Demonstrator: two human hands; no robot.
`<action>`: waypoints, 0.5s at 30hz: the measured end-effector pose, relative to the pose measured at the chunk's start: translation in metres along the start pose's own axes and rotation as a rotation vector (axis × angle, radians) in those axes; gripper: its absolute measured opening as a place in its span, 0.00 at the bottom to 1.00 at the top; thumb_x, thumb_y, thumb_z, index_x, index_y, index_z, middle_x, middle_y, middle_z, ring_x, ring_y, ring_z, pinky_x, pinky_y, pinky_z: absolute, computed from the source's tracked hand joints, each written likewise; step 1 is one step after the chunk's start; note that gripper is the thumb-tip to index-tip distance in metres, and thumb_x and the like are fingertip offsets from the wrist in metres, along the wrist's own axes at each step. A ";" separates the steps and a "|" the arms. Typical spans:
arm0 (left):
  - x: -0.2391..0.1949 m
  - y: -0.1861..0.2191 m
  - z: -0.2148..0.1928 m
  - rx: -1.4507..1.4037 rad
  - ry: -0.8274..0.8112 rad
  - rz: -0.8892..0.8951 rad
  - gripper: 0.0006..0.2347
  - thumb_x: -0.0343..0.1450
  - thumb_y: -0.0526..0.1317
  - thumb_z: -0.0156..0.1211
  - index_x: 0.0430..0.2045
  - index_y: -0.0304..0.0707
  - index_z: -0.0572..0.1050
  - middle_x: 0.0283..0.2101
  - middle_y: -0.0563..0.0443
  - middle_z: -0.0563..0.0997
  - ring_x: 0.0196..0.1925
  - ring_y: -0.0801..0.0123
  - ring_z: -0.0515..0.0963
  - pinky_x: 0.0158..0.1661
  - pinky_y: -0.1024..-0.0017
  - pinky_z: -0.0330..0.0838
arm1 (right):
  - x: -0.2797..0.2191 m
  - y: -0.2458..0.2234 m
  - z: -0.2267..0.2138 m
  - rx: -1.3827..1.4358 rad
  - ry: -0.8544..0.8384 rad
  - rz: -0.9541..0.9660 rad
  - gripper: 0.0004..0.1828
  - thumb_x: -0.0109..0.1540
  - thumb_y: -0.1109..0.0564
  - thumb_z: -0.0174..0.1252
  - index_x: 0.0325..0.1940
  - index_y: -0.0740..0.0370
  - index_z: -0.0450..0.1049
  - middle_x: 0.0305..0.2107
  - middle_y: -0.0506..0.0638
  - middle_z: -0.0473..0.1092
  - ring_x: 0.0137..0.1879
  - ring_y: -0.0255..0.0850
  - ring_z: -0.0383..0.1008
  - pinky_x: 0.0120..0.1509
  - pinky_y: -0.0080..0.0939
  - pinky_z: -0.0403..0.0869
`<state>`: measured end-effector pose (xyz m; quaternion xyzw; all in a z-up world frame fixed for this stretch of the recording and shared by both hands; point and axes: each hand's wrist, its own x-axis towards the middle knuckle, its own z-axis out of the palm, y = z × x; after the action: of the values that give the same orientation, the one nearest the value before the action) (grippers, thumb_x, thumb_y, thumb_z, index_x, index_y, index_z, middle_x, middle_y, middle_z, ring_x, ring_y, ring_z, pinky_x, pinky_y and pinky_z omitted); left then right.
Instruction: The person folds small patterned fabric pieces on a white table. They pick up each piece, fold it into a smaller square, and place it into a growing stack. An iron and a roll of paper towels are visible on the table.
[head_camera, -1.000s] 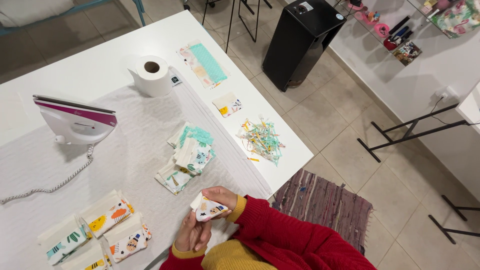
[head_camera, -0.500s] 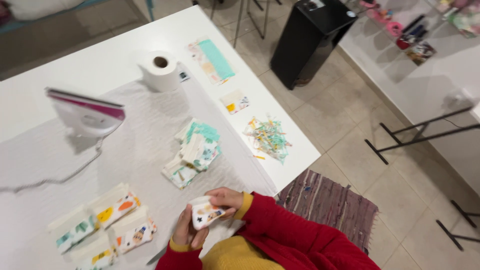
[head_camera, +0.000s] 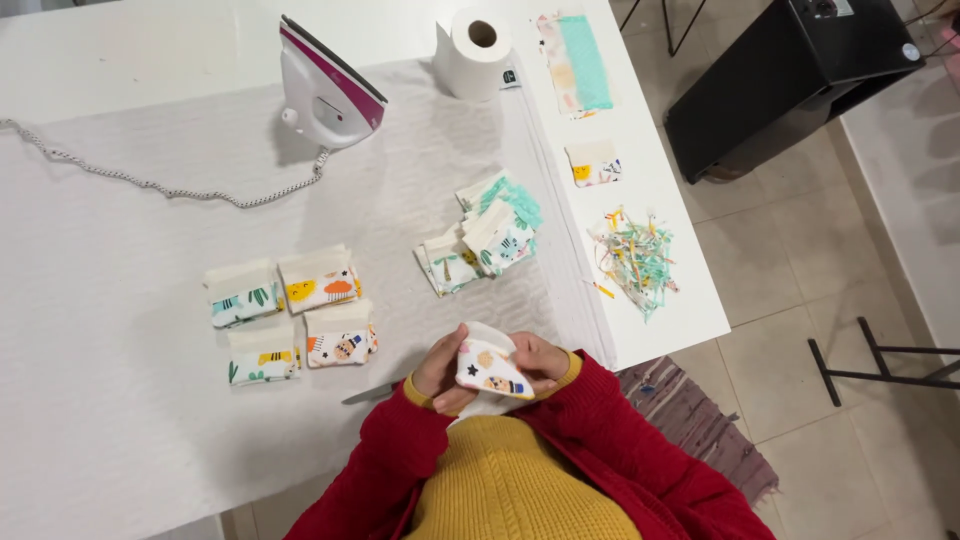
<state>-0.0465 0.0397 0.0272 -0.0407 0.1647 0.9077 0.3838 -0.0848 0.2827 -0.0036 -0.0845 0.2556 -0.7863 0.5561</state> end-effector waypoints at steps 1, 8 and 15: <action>0.000 -0.002 0.001 -0.001 0.001 0.001 0.28 0.79 0.58 0.42 0.32 0.23 0.74 0.08 0.50 0.68 0.05 0.72 0.62 0.07 0.76 0.53 | -0.001 0.005 -0.006 0.001 -0.001 0.002 0.31 0.66 0.39 0.55 0.60 0.70 0.70 0.23 0.46 0.69 0.15 0.26 0.54 0.17 0.28 0.51; -0.011 0.005 0.025 0.009 -0.226 0.075 0.25 0.79 0.57 0.49 0.52 0.26 0.65 0.20 0.49 0.75 0.09 0.78 0.63 0.10 0.80 0.53 | -0.012 0.020 -0.044 -0.064 -0.230 0.066 0.22 0.71 0.44 0.58 0.44 0.70 0.75 0.21 0.42 0.63 0.23 0.29 0.53 0.26 0.32 0.51; -0.005 -0.002 0.014 0.070 -0.278 0.002 0.24 0.77 0.51 0.57 0.57 0.31 0.58 0.30 0.43 0.77 0.09 0.79 0.64 0.09 0.81 0.56 | -0.011 0.011 -0.044 -0.272 -0.342 -0.048 0.23 0.68 0.45 0.60 0.45 0.72 0.74 0.28 0.58 0.71 0.31 0.41 0.67 0.36 0.47 0.63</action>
<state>-0.0414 0.0424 0.0411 0.0989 0.1415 0.8988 0.4029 -0.0893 0.3038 -0.0446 -0.2969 0.2592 -0.7319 0.5558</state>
